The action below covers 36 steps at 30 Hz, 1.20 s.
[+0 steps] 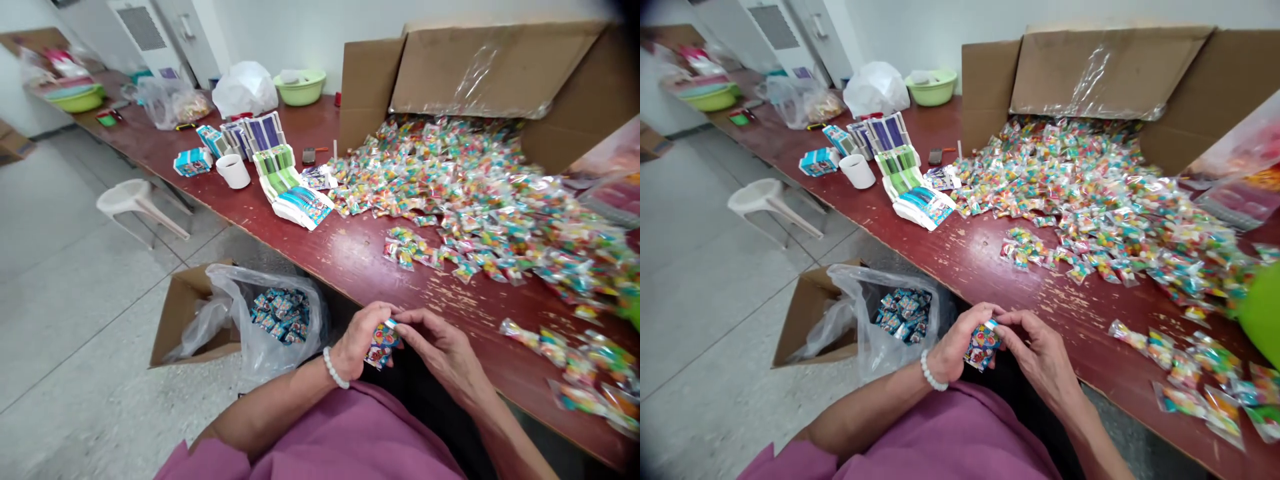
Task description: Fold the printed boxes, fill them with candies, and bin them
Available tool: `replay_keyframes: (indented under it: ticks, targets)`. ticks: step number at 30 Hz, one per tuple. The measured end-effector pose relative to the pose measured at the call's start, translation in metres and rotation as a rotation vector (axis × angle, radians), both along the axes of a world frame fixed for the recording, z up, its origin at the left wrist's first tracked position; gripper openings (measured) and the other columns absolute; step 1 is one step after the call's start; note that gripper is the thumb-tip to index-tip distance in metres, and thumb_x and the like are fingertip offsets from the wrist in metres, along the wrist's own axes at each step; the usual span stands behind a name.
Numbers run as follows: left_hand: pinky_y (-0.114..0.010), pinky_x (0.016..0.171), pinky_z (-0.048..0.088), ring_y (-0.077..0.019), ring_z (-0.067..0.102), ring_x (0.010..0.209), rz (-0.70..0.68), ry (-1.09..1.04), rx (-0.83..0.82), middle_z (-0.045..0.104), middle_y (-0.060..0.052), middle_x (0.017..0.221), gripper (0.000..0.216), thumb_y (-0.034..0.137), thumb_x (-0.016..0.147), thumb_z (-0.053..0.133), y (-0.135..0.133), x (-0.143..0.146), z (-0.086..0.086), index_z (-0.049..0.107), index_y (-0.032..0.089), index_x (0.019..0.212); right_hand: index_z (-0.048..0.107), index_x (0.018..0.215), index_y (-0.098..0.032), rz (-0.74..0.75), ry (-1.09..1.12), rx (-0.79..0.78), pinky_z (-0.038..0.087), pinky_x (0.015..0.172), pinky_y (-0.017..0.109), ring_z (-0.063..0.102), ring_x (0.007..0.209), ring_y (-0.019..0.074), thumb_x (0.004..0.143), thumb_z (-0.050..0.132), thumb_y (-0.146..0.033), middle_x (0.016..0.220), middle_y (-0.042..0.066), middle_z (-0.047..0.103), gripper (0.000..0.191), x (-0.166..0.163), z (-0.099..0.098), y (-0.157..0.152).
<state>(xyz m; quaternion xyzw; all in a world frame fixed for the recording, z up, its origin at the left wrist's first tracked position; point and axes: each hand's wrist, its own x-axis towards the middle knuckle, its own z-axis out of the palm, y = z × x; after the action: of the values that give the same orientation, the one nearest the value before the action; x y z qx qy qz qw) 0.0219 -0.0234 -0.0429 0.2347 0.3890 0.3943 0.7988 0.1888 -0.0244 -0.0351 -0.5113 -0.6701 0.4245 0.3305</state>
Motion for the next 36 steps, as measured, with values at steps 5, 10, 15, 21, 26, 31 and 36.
replay_keyframes:
  ticks: [5,10,15,21,26,31,36]
  targets:
    - [-0.021,0.044,0.044,-0.0140,0.060,0.058,-0.065,0.055,0.014,0.068,-0.006,0.085,0.053,0.057,0.086,0.051,-0.004,0.001,0.002,0.068,0.016,0.116,0.072,0.096,-0.026,0.073,-0.049,0.006,0.052,0.063,0.031,0.064,0.068,0.0196,0.092,0.059,-0.041,0.083,0.006,0.071,0.021,0.000,0.003,0.002]
    - [-0.023,0.042,0.042,-0.0139,0.056,0.049,-0.114,0.222,0.031,0.065,-0.005,0.063,0.065,0.065,0.085,0.048,-0.004,-0.003,0.005,0.072,0.010,0.110,0.073,0.092,-0.023,0.093,0.014,-0.097,0.051,0.062,0.030,0.065,0.067,0.0196,0.092,0.058,-0.044,0.078,0.004,0.072,0.026,-0.001,0.008,0.007]
    - [-0.023,0.042,0.044,-0.0166,0.061,0.055,-0.042,-0.019,-0.162,0.068,-0.006,0.072,0.045,0.044,0.077,0.058,0.004,-0.009,-0.001,0.071,0.012,0.106,0.071,0.083,-0.025,0.039,-0.036,0.104,0.050,0.063,0.031,0.064,0.068,0.0204,0.093,0.057,-0.039,0.077,0.005,0.069,0.022,-0.014,0.005,0.003]
    - [-0.024,0.060,0.050,-0.0131,0.062,0.064,0.143,-0.034,-0.120,0.068,-0.004,0.083,0.029,0.029,0.073,0.058,0.005,-0.018,-0.008,0.069,0.015,0.096,0.063,0.109,-0.026,0.011,0.028,0.264,0.053,0.085,0.040,0.062,0.103,0.0274,0.085,0.070,-0.035,0.111,0.010,0.065,0.026,-0.050,-0.016,-0.011]
    - [-0.031,0.071,0.051,-0.0205,0.066,0.082,0.108,0.585,0.172,0.070,-0.006,0.101,0.039,0.049,0.087,0.052,-0.001,-0.085,0.000,0.067,0.021,0.109,0.045,0.137,-0.025,0.017,0.014,0.250,0.051,0.095,0.042,0.055,0.119,0.0287,0.081,0.074,-0.045,0.138,0.014,0.048,0.066,-0.050,-0.033,-0.001]
    - [-0.034,0.092,0.045,-0.0237,0.063,0.101,0.130,1.532,0.437,0.071,-0.003,0.104,0.037,0.050,0.086,0.055,0.047,-0.153,0.011,0.066,0.027,0.113,0.053,0.127,-0.020,-0.184,-0.089,0.129,0.053,0.074,0.036,0.063,0.086,0.0215,0.091,0.058,-0.042,0.111,0.010,0.062,0.042,-0.019,-0.055,0.026]
    - [-0.046,0.094,0.041,-0.0348,0.059,0.110,0.330,1.706,0.274,0.069,-0.013,0.108,0.039,0.056,0.086,0.054,0.144,-0.145,-0.003,0.071,0.022,0.095,0.059,0.117,-0.020,-0.250,-0.165,0.115,0.050,0.072,0.035,0.062,0.076,0.0202,0.091,0.055,-0.040,0.096,0.006,0.066,0.033,-0.006,-0.067,0.037]
